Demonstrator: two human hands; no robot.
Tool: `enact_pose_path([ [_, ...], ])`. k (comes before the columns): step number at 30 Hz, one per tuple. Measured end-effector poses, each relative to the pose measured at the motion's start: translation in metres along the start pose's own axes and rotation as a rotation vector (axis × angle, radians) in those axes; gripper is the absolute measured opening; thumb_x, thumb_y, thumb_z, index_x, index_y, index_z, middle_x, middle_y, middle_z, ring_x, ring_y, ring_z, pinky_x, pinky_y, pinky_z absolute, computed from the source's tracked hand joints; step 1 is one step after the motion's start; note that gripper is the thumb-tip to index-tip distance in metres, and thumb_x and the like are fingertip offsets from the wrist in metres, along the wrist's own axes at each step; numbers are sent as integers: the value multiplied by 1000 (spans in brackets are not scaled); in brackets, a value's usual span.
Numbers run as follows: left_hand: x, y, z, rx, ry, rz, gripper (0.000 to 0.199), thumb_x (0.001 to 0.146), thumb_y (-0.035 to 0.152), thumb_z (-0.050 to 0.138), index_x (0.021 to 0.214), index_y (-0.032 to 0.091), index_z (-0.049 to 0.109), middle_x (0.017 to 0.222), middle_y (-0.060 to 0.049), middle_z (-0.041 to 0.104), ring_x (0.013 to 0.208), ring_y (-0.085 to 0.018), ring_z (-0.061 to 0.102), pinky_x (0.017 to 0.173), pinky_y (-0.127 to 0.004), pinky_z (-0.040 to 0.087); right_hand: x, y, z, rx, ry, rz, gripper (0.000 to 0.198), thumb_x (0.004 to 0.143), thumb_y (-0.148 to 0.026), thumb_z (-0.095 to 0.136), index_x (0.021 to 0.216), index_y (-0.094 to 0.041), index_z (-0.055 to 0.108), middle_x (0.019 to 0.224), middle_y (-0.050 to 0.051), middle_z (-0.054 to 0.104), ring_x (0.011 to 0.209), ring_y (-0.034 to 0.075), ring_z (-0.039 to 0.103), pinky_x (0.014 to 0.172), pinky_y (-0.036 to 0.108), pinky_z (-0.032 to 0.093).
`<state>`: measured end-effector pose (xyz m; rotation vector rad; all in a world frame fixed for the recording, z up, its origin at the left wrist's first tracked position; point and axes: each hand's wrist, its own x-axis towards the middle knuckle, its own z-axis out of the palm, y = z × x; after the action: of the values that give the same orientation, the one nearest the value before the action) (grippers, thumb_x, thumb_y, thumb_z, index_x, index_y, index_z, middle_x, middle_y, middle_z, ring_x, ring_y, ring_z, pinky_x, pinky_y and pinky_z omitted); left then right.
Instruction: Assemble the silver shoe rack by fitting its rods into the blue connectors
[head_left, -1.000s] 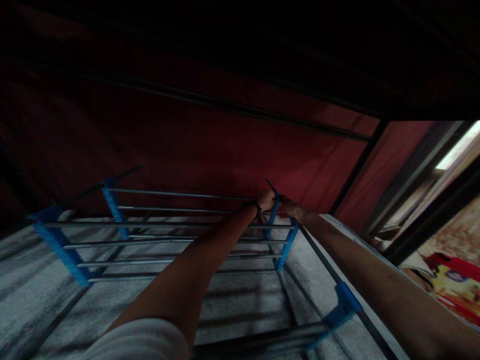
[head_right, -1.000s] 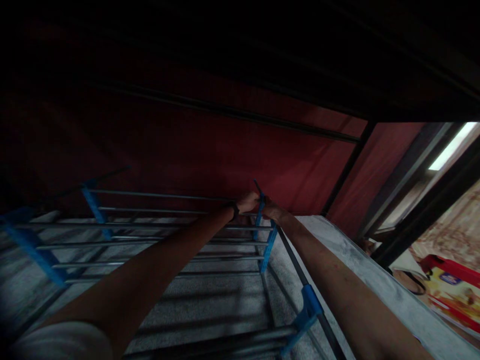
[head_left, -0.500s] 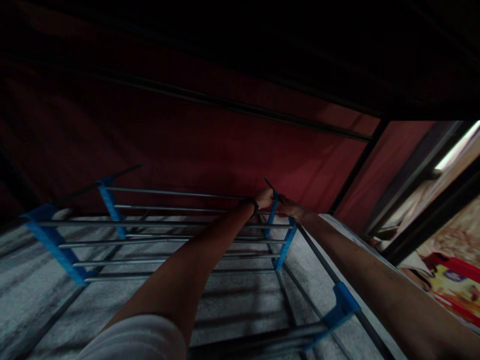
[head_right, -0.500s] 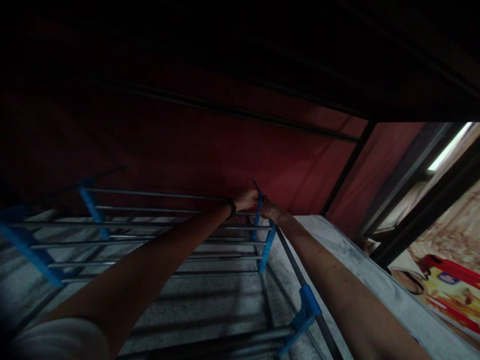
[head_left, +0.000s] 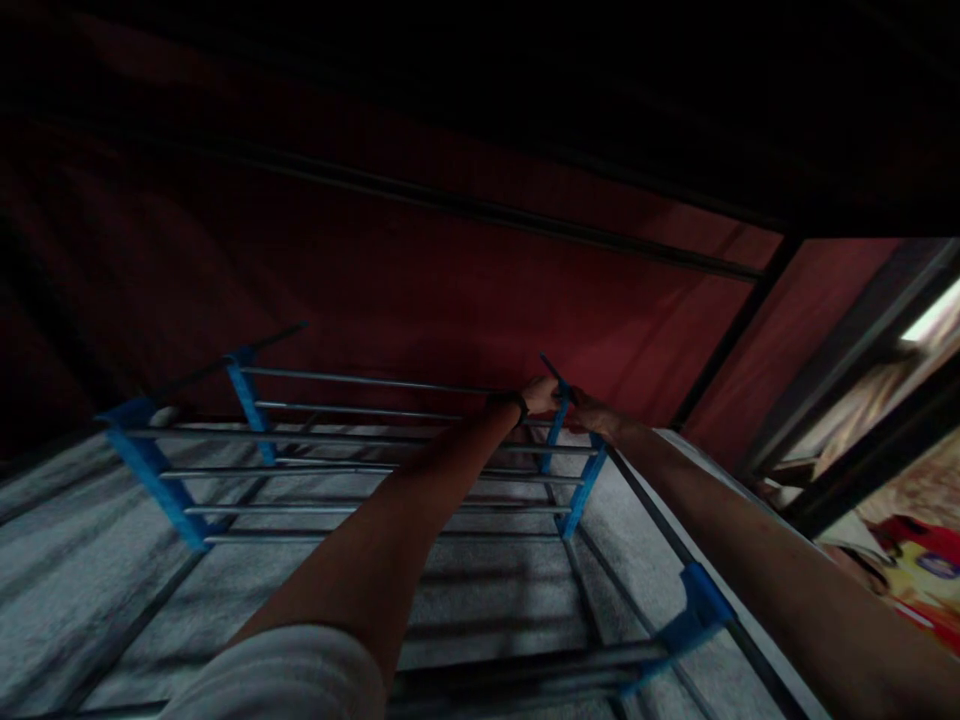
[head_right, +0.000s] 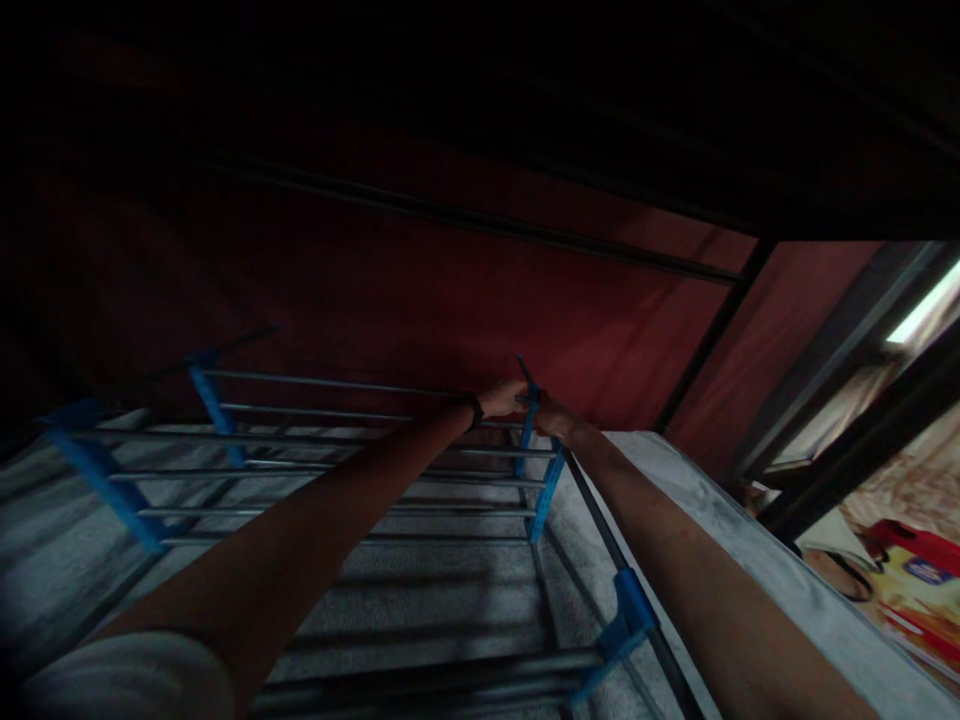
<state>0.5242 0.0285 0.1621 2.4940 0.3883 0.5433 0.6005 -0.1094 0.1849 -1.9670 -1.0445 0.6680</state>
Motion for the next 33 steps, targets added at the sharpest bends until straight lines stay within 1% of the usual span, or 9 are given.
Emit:
enact_pose_path([
  [3,-14,1,-7,176,-23,-117,19,89,21,66,105,11,72,116,-16,73,116,-28,68,98,-34,51,-1,2,-2,-10,-15,6,63,74,-17,76,134,-21,56,111,10,71,91,19,68,73,25,58],
  [6,-23,5,-12,278,-78,-170,20,95,18,58,106,11,73,120,-17,73,119,-26,67,100,-30,49,-3,2,-3,-9,-29,21,63,75,-14,71,136,-19,54,117,13,70,97,20,69,75,24,58],
  [11,-23,16,-15,332,-148,-215,25,98,21,56,112,10,74,121,-17,74,117,-25,69,92,-27,51,-8,-1,-5,9,-61,18,67,73,-7,64,138,-22,53,121,12,68,103,20,68,79,25,58],
  [19,-24,28,-22,327,-183,-247,29,98,21,55,116,7,72,118,-19,74,108,-25,70,86,-28,51,-3,2,-1,65,-3,26,77,65,-7,67,139,-22,53,125,14,67,87,19,68,71,28,58],
  [24,-27,35,-25,372,-169,-243,26,96,19,56,113,9,72,121,-21,72,113,-28,68,93,-34,50,-6,4,-3,45,29,-1,71,62,-13,70,131,-20,60,112,12,71,85,20,68,65,26,56],
  [26,-30,40,-30,408,-145,-228,25,93,16,58,112,10,73,124,-21,71,119,-31,65,103,-42,46,-5,8,-8,65,-43,-60,63,64,-17,71,126,-18,63,106,11,72,89,22,68,68,27,57],
  [28,-38,48,-38,440,-116,-206,25,90,14,59,112,11,72,128,-21,69,125,-33,60,111,-49,39,-3,11,-12,117,-87,-90,61,68,-20,71,129,-17,62,105,11,73,93,23,69,74,29,59],
  [31,-64,69,-49,494,-8,-74,26,95,15,51,114,10,68,129,-20,65,129,-32,54,114,-50,33,2,12,-13,182,31,-32,74,75,-24,70,146,-15,49,111,11,72,100,24,69,82,32,59],
  [33,-91,86,-53,548,144,125,29,102,19,40,112,11,66,122,-17,65,122,-28,55,110,-45,38,1,14,-14,185,110,-34,73,81,-30,68,149,-15,46,112,12,72,102,24,68,84,33,59],
])
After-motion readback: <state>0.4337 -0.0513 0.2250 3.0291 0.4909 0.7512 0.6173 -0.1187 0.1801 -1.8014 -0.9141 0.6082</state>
